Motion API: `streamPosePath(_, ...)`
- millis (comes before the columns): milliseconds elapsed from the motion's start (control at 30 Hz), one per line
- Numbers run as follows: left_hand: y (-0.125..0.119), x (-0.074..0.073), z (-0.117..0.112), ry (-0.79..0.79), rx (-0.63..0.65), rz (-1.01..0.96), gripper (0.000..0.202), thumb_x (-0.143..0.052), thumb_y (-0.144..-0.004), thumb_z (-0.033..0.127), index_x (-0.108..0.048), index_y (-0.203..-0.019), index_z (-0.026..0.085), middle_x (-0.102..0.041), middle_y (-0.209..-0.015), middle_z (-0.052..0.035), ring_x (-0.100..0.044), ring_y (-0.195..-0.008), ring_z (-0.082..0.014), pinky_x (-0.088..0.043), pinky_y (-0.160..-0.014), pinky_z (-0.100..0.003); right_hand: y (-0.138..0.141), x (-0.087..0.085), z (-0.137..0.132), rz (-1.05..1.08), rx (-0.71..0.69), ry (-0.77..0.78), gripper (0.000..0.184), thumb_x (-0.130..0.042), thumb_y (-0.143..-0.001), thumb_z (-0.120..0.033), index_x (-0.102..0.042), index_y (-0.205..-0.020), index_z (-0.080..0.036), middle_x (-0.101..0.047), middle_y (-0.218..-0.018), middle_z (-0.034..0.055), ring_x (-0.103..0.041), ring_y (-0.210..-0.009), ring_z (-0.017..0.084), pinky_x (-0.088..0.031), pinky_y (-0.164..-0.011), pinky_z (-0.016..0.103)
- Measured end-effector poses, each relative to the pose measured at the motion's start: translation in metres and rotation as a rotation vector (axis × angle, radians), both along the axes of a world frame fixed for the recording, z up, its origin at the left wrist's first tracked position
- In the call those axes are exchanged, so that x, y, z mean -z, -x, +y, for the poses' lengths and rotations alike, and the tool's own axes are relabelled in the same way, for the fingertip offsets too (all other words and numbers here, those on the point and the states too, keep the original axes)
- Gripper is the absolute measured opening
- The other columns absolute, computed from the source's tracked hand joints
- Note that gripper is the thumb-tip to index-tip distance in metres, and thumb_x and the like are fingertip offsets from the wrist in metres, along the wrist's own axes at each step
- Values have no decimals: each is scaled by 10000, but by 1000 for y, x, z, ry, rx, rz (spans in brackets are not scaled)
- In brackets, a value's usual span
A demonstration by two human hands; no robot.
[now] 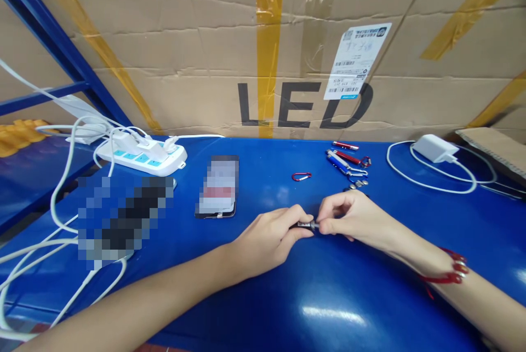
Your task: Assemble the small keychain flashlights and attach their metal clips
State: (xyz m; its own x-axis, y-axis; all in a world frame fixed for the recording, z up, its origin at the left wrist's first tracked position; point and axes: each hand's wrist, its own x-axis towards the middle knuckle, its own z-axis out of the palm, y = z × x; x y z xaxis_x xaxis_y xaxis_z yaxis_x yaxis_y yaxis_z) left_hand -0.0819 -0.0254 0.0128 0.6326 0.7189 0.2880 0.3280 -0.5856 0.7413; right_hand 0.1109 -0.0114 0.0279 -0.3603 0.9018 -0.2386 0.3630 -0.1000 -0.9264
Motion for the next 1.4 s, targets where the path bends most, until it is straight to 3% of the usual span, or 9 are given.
streamPosePath(333,1,-1,3,17,19,8,202,-416,-874,157,-575,-983,215,-639,-951,-1,-584,-859,-119,-419,-779,-190,7,-1,-3,-62,31,-44,222,-706,-596,-314,-577,-535,-144,-491,-430,-50,-373,-364,38,-280,-322,144)
streamPosePath(467,-4,-1,5,112,-121,-15,169,-429,-856,173,-551,-969,201,-599,-724,27,-545,-626,-96,-418,-615,-176,9,-1,-8,-151,89,-380,289,-641,-697,-402,-590,-564,-151,-539,-479,-16,-442,-420,68,-353,-381,174)
streamPosePath(567,-6,-2,5,126,-154,-51,170,-405,-862,178,-540,-965,191,-561,-688,35,-502,-584,-83,-396,-584,-170,8,-4,-12,-227,133,-699,250,-615,-742,-404,-638,-673,-165,-621,-644,25,-506,-500,91,-414,-454,199)
streamPosePath(667,-6,-4,5,121,-163,-81,183,-384,-874,189,-535,-977,185,-563,-722,30,-483,-583,-76,-386,-596,-169,2,-5,-13,-263,76,-934,189,-605,-773,-357,-672,-862,-205,-646,-833,46,-567,-611,114,-471,-547,220)
streamPosePath(767,-6,-5,5,122,-156,-65,196,-371,-877,198,-537,-981,179,-558,-708,27,-481,-588,-83,-385,-604,-177,-6,-3,-10,-308,-50,-1046,177,-525,-841,-294,-685,-906,-255,-643,-913,40,-606,-746,132,-489,-655,235)
streamPosePath(900,-6,-6,6,129,-116,-17,215,-360,-875,189,-548,-977,175,-582,-744,12,-504,-631,-96,-397,-637,-186,-14,1,-6,-358,-155,-1041,246,-445,-883,-286,-686,-937,-289,-646,-912,30,-608,-675,107,-473,-566,201)
streamPosePath(1033,-6,-8,6,114,-85,27,231,-358,-879,189,-561,-988,177,-606,-779,1,-533,-683,-114,-406,-691,-202,-14,0,-5,-284,-151,-1008,215,-487,-864,-306,-686,-938,-270,-640,-889,37,-607,-702,121,-490,-617,226)
streamPosePath(1233,-2,-3,6,103,6,63,172,-392,-876,180,-559,-916,188,-622,-866,-2,-564,-769,-123,-396,-719,-192,-5,-3,-3,-82,-197,-786,168,-598,-791,-287,-704,-691,-204,-627,-729,15,-594,-640,104,-474,-579,204)
streamPosePath(1400,0,-1,5,134,-27,25,80,-421,-868,193,-480,-814,196,-618,-848,21,-568,-753,-114,-391,-662,-180,2,-4,-4,-59,-117,-692,151,-668,-721,-287,-690,-613,-184,-619,-648,7,-573,-599,106,-442,-545,208)
